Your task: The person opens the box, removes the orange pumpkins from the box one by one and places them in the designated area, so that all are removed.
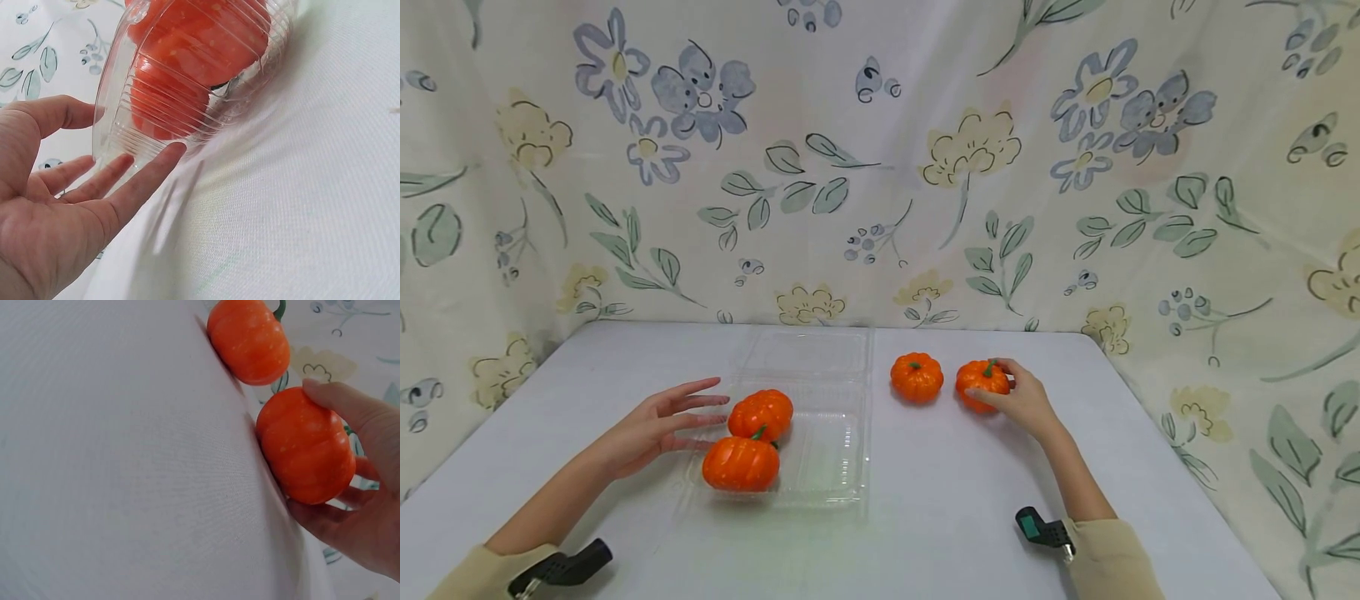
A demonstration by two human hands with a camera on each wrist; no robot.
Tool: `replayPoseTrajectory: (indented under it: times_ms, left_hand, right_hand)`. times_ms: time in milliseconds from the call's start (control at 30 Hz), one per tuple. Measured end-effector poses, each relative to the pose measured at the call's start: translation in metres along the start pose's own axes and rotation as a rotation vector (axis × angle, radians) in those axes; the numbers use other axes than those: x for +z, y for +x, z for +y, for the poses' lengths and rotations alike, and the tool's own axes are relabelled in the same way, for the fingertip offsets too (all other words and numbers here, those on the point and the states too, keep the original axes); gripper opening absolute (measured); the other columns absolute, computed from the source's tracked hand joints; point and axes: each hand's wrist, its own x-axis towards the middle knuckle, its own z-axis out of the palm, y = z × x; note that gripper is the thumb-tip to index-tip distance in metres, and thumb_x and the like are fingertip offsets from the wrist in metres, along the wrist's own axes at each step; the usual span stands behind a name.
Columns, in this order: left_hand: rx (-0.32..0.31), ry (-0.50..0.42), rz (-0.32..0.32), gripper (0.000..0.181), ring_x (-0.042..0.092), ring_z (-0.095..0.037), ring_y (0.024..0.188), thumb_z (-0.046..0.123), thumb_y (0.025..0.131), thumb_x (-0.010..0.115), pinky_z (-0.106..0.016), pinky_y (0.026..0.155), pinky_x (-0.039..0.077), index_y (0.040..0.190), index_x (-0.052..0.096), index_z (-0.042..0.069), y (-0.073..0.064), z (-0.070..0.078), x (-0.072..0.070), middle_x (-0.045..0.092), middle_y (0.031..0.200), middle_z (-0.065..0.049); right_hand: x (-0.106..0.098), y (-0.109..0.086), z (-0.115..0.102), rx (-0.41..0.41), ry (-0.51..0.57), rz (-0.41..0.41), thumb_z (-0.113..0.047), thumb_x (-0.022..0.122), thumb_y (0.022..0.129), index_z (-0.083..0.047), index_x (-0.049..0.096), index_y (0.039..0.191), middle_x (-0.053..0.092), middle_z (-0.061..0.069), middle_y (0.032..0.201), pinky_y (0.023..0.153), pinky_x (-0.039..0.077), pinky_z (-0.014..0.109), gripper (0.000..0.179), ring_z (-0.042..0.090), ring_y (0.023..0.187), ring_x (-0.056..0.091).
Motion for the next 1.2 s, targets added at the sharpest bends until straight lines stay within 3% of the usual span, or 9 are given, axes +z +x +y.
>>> replayPoseTrajectory:
  times_ms: [700,1200]
  left_hand:
    - [0.0,-0.006,-0.004,0.068,0.063,-0.033,0.132,0.01,0.11,0.054,-0.049,0.094,0.062,0.165,0.018,-0.003,0.0,0.0,0.0,0.034,0.16,-0.039]
    - [0.011,-0.013,-0.012,0.067,0.065,-0.027,0.129,0.01,0.11,0.052,-0.049,0.094,0.062,0.165,0.017,-0.004,-0.001,-0.001,-0.001,0.032,0.16,-0.04]
  right_hand:
    - [-0.001,0.001,0.001,-0.024,-0.014,-0.026,-0.04,0.073,0.1,0.001,0.035,0.16,0.037,0.032,0.161,0.111,0.048,0.064,0.082,0.052,0.135,0.047]
    - [-0.02,-0.005,-0.001,-0.08,-0.048,-0.04,-0.037,0.072,0.1,0.002,0.035,0.16,0.043,0.035,0.156,0.106,0.051,0.065,0.081,0.056,0.135,0.05]
